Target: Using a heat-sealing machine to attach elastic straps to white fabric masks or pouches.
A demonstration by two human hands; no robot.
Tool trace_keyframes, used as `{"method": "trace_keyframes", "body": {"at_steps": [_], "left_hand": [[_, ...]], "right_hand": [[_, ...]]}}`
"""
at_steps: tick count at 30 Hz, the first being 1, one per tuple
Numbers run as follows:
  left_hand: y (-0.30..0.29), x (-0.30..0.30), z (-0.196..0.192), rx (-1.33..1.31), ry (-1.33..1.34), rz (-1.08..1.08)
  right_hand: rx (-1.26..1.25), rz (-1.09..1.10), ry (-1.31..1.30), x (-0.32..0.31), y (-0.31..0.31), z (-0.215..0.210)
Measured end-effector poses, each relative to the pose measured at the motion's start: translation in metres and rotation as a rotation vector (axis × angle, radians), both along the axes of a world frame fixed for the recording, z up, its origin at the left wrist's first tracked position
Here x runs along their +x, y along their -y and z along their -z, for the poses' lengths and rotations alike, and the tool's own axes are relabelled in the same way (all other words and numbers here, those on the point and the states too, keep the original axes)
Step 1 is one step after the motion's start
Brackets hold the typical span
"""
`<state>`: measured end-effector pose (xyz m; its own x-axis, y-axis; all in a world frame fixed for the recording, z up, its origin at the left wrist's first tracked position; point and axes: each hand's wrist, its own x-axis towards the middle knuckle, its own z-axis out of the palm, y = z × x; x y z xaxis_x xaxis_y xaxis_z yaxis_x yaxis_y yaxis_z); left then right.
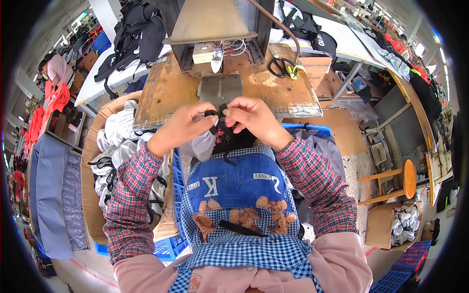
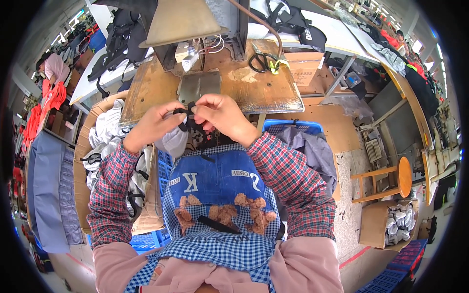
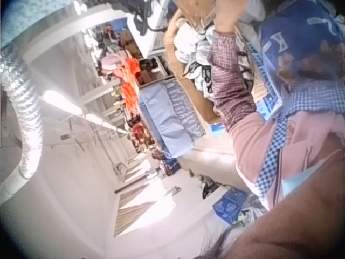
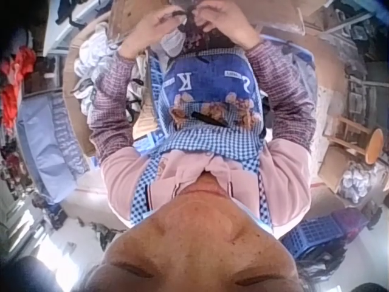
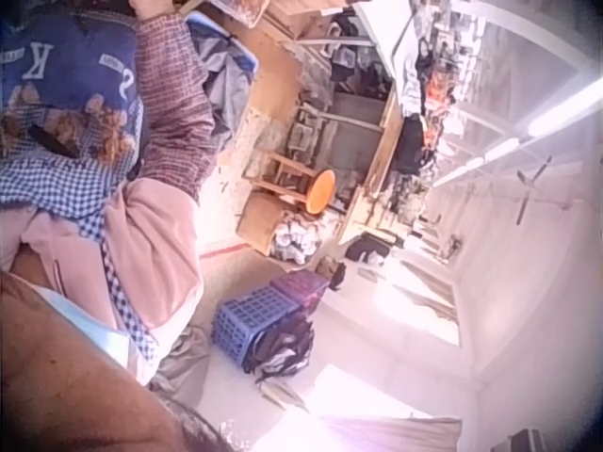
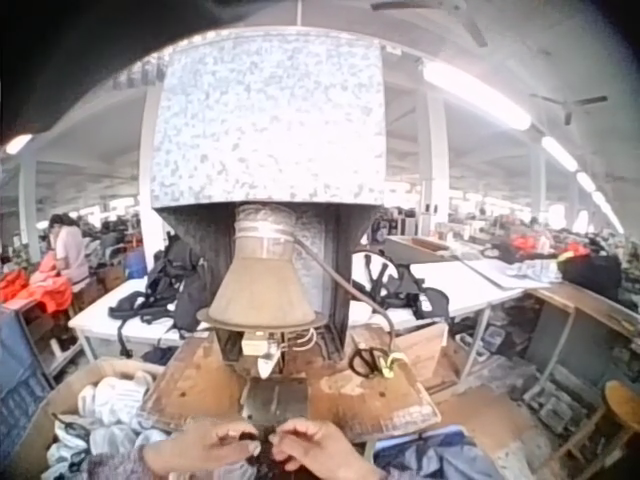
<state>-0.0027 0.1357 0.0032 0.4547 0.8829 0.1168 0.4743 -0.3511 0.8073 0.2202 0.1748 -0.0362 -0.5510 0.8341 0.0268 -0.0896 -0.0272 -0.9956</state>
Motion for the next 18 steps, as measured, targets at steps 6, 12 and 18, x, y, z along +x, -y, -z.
{"method": "trace_keyframes", "body": {"at_steps": [6,12,18], "left_hand": [[-0.013,-0.003,0.005,0.122,-0.035,-0.014],[-0.02,-0.002,0.008,0.2,-0.07,0.038],[-0.035,-0.008,0.012,0.041,0.056,-0.117]], "right_hand": [[-0.061,0.017,-0.067,-0.01,-0.012,0.012],[0.136,-0.02,0.092,-0.009,-0.023,0.0],[-0.003,0.086,-0.013,-0.021,-0.041,0.006]]}}
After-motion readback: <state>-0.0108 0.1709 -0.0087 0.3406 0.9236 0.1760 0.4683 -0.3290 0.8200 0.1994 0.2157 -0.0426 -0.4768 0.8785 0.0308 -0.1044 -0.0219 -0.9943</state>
